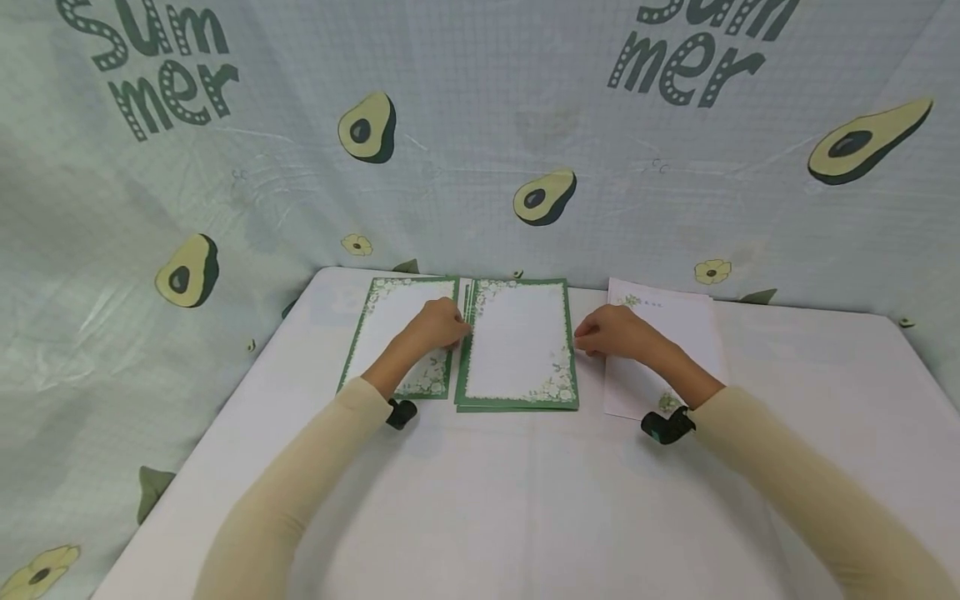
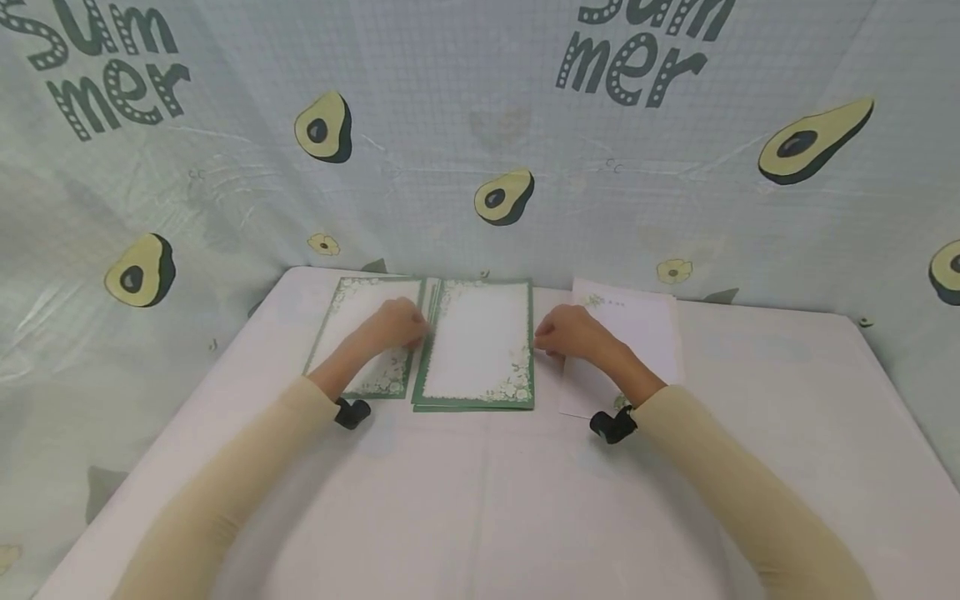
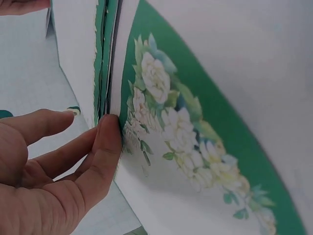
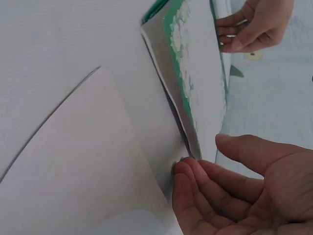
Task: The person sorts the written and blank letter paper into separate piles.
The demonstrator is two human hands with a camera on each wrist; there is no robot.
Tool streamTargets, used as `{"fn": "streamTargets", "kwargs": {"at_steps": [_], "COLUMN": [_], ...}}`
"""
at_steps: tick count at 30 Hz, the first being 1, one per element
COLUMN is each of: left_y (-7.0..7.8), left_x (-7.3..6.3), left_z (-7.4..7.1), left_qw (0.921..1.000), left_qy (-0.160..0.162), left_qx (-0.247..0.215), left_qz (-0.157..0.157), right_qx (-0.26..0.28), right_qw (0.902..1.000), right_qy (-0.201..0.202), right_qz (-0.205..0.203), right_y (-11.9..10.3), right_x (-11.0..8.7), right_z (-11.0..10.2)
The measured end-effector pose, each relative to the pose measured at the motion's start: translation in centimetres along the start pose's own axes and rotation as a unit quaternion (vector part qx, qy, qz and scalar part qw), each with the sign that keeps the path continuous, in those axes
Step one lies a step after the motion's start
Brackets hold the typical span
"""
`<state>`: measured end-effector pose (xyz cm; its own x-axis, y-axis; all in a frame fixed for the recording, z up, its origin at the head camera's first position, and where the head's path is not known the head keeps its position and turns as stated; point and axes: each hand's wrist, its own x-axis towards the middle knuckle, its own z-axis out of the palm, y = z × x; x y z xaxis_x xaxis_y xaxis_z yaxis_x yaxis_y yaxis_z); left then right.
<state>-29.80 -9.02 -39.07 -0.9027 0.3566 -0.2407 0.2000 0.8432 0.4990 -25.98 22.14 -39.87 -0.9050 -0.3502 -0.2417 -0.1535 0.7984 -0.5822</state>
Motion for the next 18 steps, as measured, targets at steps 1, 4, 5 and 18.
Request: {"fn": "streamTargets", "kwargs": {"at_steps": [1,4,5,18], "left_y": [0.0,-0.1,-0.1,-0.3], "left_x": [0.0,0.0,0.0,-0.1], "left_z": [0.1,0.3,0.4,0.4], "left_qw": [1.0000,0.9997,0.9996,0.9957], "left_qy": [0.002,0.011,0.014,0.024], "left_qx": [-0.004,-0.019,-0.025,-0.087], "left_qz": [-0.002,-0.008,-0.010,-0.021], "right_qx": [0.009,0.044,0.054,0.093], "right_qw": [0.9999,0.9986,0.9980,0.9940], "right_qy": [0.000,0.001,0.003,0.035], "right_qz": [0.008,0.028,0.032,0.045], "right_y": [0.0,0.2,0.2,-0.8], "right_x": [0.2,0.5,0.5,0.4], "right_z": [0.0,0.2,0.3,0.9]}}
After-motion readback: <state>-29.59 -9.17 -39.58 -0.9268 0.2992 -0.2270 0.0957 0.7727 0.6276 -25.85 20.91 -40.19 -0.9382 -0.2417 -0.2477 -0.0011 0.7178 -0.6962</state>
